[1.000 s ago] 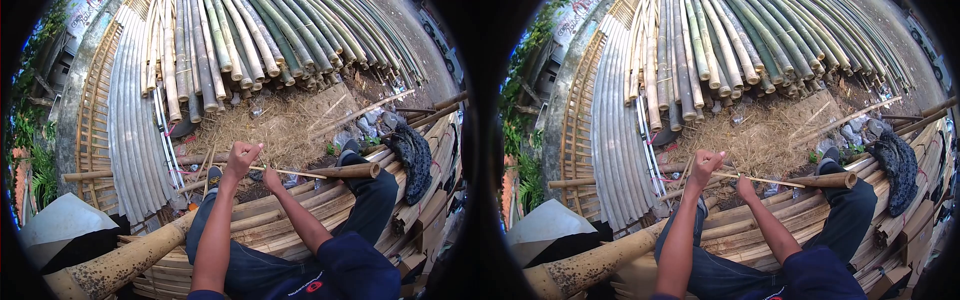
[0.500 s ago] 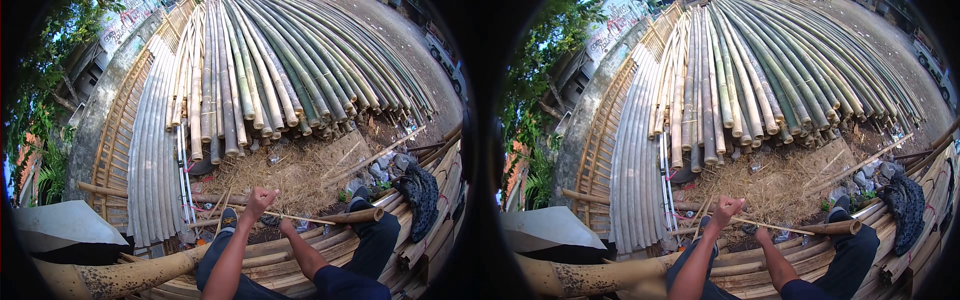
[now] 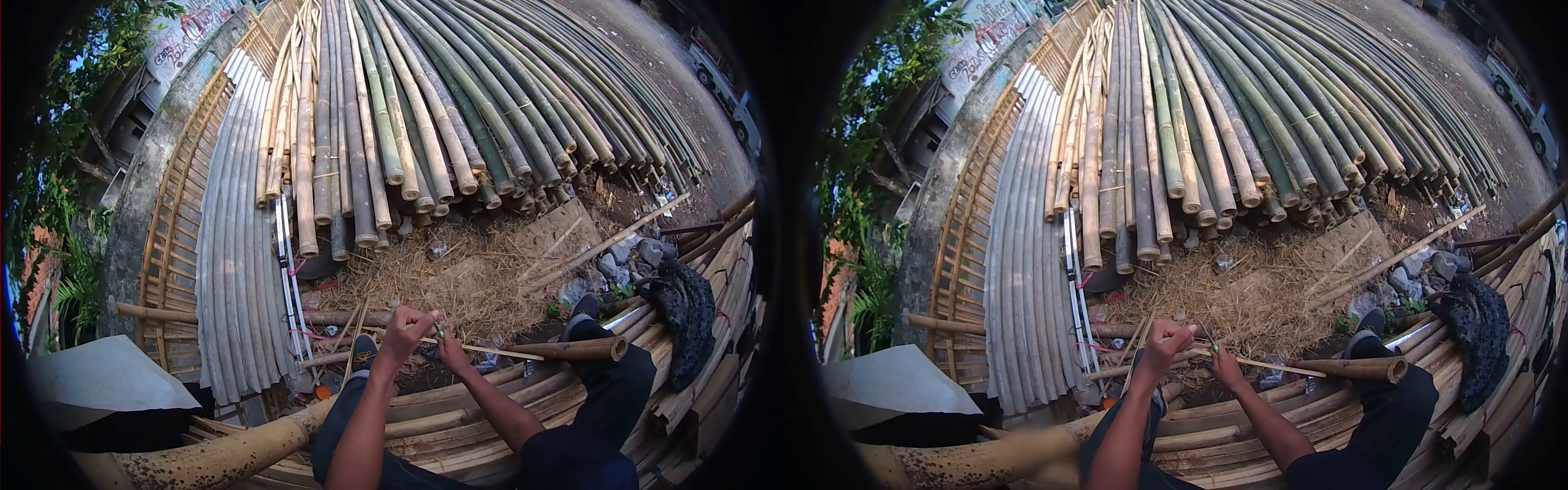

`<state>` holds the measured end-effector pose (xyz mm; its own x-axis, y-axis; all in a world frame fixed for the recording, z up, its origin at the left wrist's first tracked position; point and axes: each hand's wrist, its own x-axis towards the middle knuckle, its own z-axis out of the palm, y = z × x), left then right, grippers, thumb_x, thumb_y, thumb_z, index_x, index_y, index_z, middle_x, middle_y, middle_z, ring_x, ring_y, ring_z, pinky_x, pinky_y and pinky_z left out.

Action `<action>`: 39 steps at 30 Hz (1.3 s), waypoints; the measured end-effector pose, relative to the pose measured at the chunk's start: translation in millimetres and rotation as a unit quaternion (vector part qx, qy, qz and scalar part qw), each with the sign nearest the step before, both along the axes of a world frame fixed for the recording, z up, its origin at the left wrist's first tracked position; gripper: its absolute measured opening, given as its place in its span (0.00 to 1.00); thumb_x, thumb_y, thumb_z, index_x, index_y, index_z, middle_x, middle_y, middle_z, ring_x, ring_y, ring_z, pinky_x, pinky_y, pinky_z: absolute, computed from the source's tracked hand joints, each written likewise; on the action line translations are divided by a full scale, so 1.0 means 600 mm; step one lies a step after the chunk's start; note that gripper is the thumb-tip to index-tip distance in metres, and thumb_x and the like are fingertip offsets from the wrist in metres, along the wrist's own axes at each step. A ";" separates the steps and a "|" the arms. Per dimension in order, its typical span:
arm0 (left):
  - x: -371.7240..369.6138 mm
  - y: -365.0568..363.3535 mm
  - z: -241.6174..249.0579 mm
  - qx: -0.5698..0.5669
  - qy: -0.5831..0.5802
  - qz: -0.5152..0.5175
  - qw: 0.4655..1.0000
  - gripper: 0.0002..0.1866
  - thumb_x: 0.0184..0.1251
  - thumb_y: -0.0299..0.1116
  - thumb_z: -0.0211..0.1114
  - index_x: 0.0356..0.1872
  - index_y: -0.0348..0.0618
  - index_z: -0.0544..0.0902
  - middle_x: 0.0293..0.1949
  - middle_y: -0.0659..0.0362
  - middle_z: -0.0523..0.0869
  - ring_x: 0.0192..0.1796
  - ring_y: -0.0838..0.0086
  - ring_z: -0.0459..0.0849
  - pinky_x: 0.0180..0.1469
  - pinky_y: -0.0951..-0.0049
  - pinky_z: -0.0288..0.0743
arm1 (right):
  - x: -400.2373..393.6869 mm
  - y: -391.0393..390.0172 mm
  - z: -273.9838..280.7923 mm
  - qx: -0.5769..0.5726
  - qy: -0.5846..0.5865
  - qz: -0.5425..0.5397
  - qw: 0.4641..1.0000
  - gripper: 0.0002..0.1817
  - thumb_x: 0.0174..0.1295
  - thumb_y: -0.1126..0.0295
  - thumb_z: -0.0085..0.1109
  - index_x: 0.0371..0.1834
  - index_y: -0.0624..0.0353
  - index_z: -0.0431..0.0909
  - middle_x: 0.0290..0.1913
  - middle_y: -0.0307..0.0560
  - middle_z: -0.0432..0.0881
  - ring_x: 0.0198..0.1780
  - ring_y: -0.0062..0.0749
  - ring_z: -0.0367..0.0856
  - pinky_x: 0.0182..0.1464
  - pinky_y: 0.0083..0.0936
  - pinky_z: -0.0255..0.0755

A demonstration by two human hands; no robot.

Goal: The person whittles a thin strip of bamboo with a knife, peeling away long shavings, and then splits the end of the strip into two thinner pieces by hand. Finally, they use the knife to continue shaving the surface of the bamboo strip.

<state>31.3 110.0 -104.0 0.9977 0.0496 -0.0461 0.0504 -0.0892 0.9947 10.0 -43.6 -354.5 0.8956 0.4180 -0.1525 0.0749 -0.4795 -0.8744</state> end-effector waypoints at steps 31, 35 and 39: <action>0.037 -0.036 -0.016 -0.065 0.028 0.460 0.885 0.27 0.74 0.42 0.53 0.12 0.50 0.56 0.12 0.69 0.56 0.17 0.83 0.51 0.23 0.75 0.49 | -0.087 0.103 -0.043 -0.089 0.126 -0.121 0.981 0.09 0.70 0.68 0.44 0.39 0.64 0.64 0.29 0.66 0.78 0.31 0.67 0.76 0.31 0.54 0.68; 0.045 0.005 -0.017 -0.077 0.010 0.447 0.891 0.29 0.74 0.46 0.52 0.12 0.47 0.58 0.12 0.68 0.58 0.18 0.82 0.53 0.23 0.74 0.47 | -0.018 0.112 0.005 -0.011 0.176 -0.085 0.981 0.09 0.69 0.68 0.44 0.41 0.64 0.64 0.30 0.66 0.79 0.30 0.65 0.78 0.30 0.52 0.71; 0.043 0.016 -0.017 -0.129 0.002 0.479 0.868 0.29 0.75 0.45 0.50 0.11 0.48 0.57 0.11 0.68 0.57 0.17 0.81 0.53 0.23 0.73 0.49 | 0.001 0.117 0.086 -0.051 0.017 -0.017 0.998 0.08 0.70 0.68 0.43 0.42 0.63 0.63 0.24 0.67 0.76 0.29 0.65 0.77 0.27 0.52 0.67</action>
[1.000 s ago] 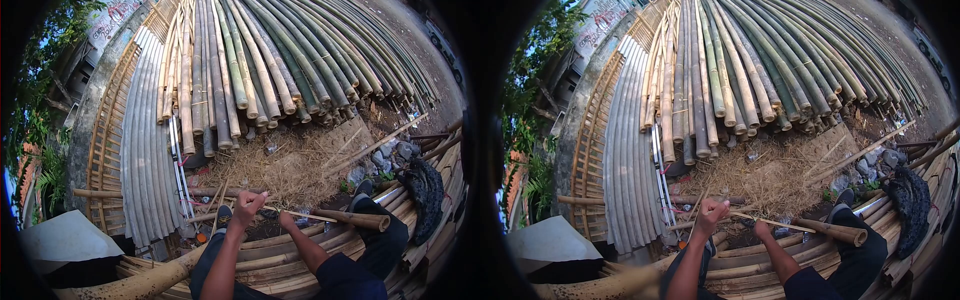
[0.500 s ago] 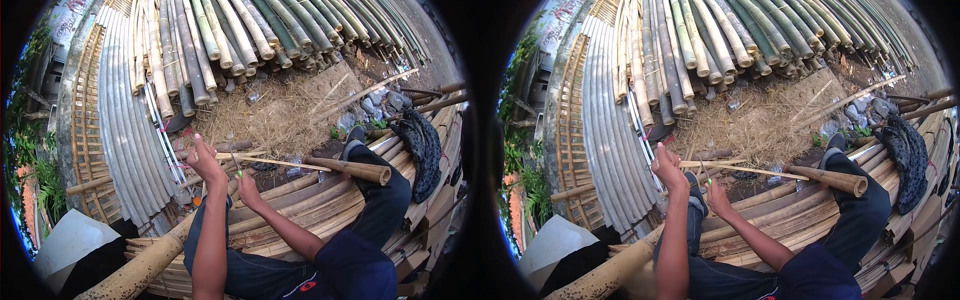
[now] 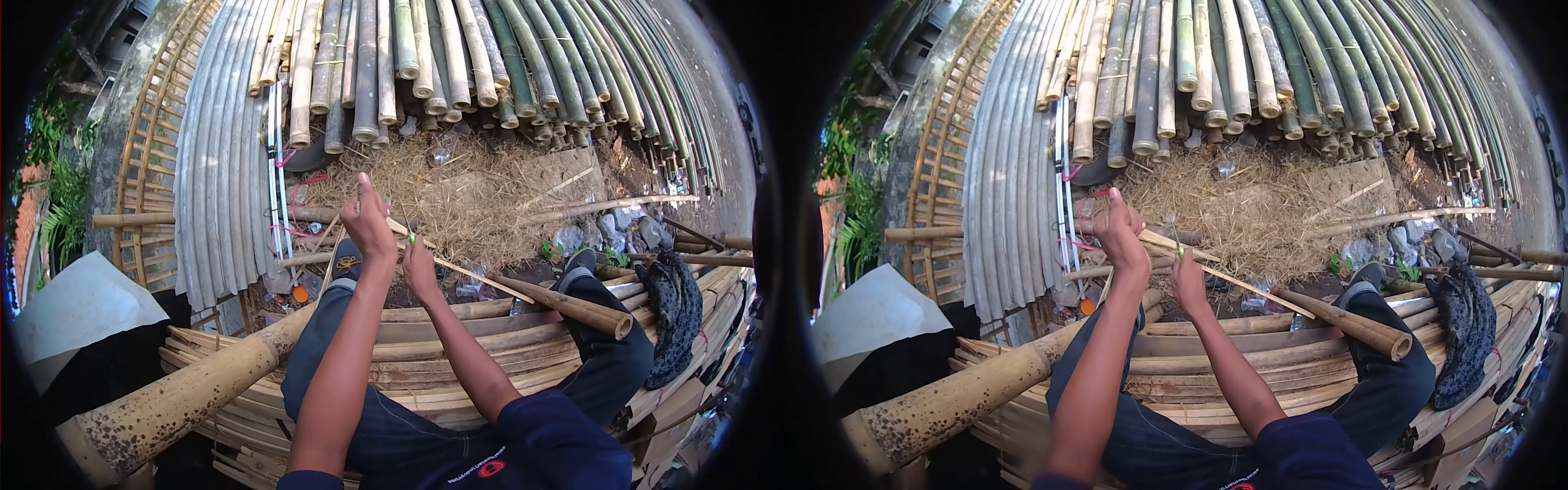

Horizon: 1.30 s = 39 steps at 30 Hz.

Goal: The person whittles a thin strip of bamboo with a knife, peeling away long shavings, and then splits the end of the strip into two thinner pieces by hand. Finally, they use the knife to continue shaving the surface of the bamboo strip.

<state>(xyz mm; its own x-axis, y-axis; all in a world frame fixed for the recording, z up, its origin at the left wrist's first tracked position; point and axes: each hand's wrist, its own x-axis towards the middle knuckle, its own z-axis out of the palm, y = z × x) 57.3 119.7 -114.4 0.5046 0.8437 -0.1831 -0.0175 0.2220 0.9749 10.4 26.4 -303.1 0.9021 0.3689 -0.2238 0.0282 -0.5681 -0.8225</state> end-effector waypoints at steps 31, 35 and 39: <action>0.010 -0.031 0.005 0.101 0.093 -0.148 0.979 0.32 0.73 0.48 0.51 0.08 0.41 0.60 0.08 0.60 0.59 0.15 0.74 0.57 0.23 0.61 0.53 | -0.070 -0.128 -0.172 -0.081 0.067 0.018 0.994 0.18 0.68 0.63 0.43 0.43 0.71 0.71 0.35 0.77 0.77 0.42 0.70 0.76 0.44 0.56 0.66; 0.009 -0.030 0.013 0.092 0.108 -0.134 0.981 0.31 0.73 0.48 0.51 0.10 0.40 0.63 0.11 0.59 0.62 0.17 0.74 0.59 0.25 0.61 0.53 | -0.061 -0.122 -0.120 -0.063 0.136 0.026 0.988 0.15 0.64 0.65 0.45 0.31 0.70 0.72 0.29 0.68 0.78 0.31 0.61 0.76 0.36 0.48 0.66; 0.012 -0.023 0.002 0.062 0.098 -0.123 0.986 0.31 0.74 0.49 0.51 0.13 0.37 0.63 0.13 0.58 0.61 0.20 0.73 0.59 0.27 0.62 0.53 | -0.062 -0.133 -0.077 -0.023 0.240 -0.105 0.965 0.17 0.62 0.62 0.45 0.28 0.69 0.71 0.25 0.63 0.76 0.29 0.55 0.73 0.35 0.47 0.62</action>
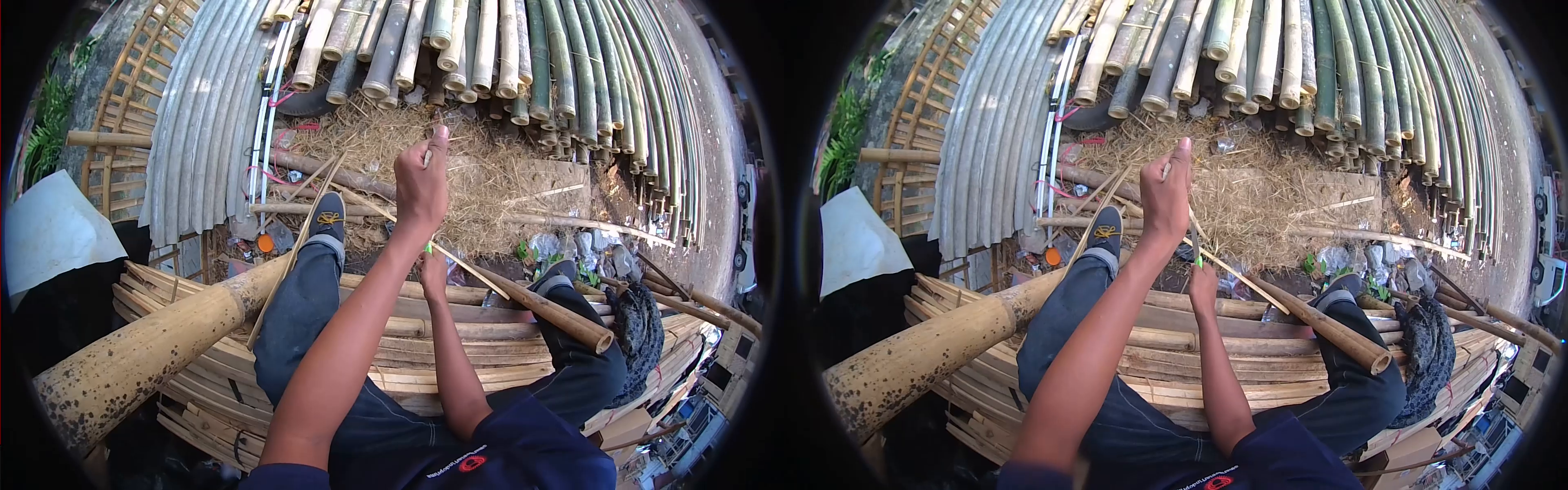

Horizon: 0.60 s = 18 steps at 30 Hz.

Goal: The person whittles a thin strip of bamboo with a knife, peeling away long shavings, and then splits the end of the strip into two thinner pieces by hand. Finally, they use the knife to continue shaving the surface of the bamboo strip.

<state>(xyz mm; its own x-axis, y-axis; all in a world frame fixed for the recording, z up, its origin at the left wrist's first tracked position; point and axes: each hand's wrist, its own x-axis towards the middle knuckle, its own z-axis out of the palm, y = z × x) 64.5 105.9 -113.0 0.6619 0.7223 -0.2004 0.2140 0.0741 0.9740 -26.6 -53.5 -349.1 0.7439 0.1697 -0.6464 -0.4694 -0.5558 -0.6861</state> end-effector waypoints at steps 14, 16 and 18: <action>0.002 -0.006 -0.004 -0.083 -0.071 0.136 0.985 0.29 0.75 0.48 0.51 0.13 0.49 0.56 0.14 0.69 0.55 0.19 0.82 0.50 0.23 0.75 0.44 | 0.034 0.055 0.107 0.069 -0.171 0.039 0.982 0.16 0.70 0.63 0.45 0.32 0.67 0.69 0.20 0.61 0.72 0.22 0.52 0.72 0.28 0.42 0.62; -0.001 -0.009 -0.010 -0.081 -0.076 0.135 0.985 0.29 0.75 0.47 0.51 0.13 0.50 0.55 0.14 0.69 0.54 0.19 0.82 0.49 0.24 0.75 0.44 | 0.033 0.094 0.131 0.080 -0.234 0.038 0.968 0.14 0.70 0.64 0.46 0.35 0.66 0.68 0.22 0.67 0.73 0.26 0.60 0.76 0.29 0.48 0.62; -0.002 -0.009 -0.014 -0.071 -0.082 0.142 0.984 0.28 0.75 0.46 0.51 0.13 0.50 0.54 0.14 0.69 0.54 0.19 0.82 0.48 0.24 0.75 0.44 | 0.026 0.111 0.119 0.060 -0.225 0.022 0.972 0.13 0.70 0.65 0.46 0.36 0.66 0.67 0.23 0.67 0.75 0.28 0.61 0.77 0.29 0.50 0.63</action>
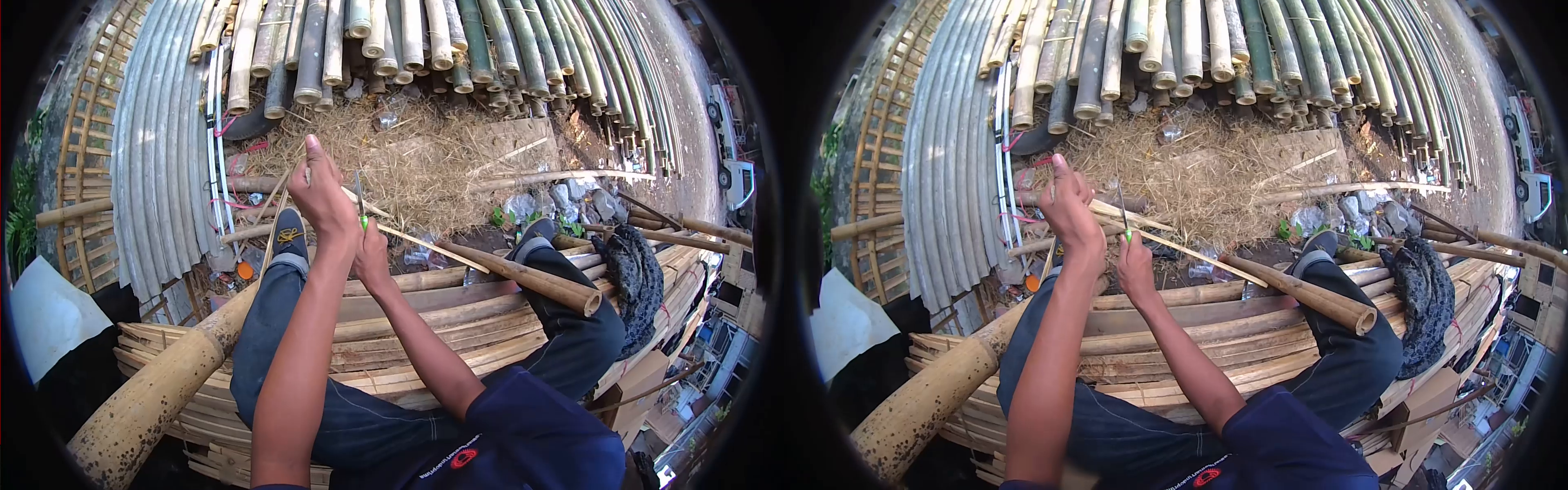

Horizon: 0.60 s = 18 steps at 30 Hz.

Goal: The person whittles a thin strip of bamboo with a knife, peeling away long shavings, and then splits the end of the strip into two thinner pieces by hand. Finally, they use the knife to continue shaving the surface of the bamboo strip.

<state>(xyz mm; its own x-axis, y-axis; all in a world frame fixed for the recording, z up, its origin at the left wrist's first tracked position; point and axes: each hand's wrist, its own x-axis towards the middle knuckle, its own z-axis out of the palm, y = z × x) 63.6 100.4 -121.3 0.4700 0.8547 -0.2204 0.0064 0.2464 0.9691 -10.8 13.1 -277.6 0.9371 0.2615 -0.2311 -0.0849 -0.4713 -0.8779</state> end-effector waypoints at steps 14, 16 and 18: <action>-0.002 -0.009 -0.003 0.008 -0.038 -0.039 0.998 0.24 0.73 0.39 0.52 0.14 0.52 0.55 0.12 0.68 0.53 0.16 0.81 0.48 0.25 0.76 0.51 | -0.009 -0.028 -0.138 -0.085 0.117 0.021 0.989 0.12 0.70 0.66 0.42 0.43 0.66 0.66 0.30 0.73 0.77 0.37 0.68 0.78 0.37 0.57 0.69; 0.002 -0.011 0.003 0.014 -0.024 -0.050 0.998 0.25 0.73 0.38 0.51 0.14 0.52 0.54 0.12 0.68 0.52 0.17 0.81 0.48 0.26 0.75 0.52 | 0.018 -0.028 -0.147 -0.128 0.103 0.031 0.986 0.13 0.69 0.65 0.42 0.42 0.67 0.66 0.31 0.74 0.77 0.38 0.69 0.77 0.38 0.58 0.70; 0.000 0.013 -0.003 -0.017 -0.056 -0.042 0.997 0.26 0.73 0.39 0.51 0.13 0.53 0.53 0.12 0.68 0.52 0.17 0.81 0.49 0.26 0.74 0.53 | 0.038 -0.013 -0.140 -0.120 0.125 0.021 0.985 0.13 0.69 0.65 0.43 0.42 0.67 0.67 0.32 0.74 0.78 0.39 0.70 0.77 0.39 0.57 0.71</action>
<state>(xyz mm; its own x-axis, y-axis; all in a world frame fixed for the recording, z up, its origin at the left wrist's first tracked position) 63.3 108.1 -123.3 0.5634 0.8040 -0.1903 -0.0790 0.2817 0.9563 12.2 5.5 -361.7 0.8328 0.2085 -0.5128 -0.2603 -0.6701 -0.6952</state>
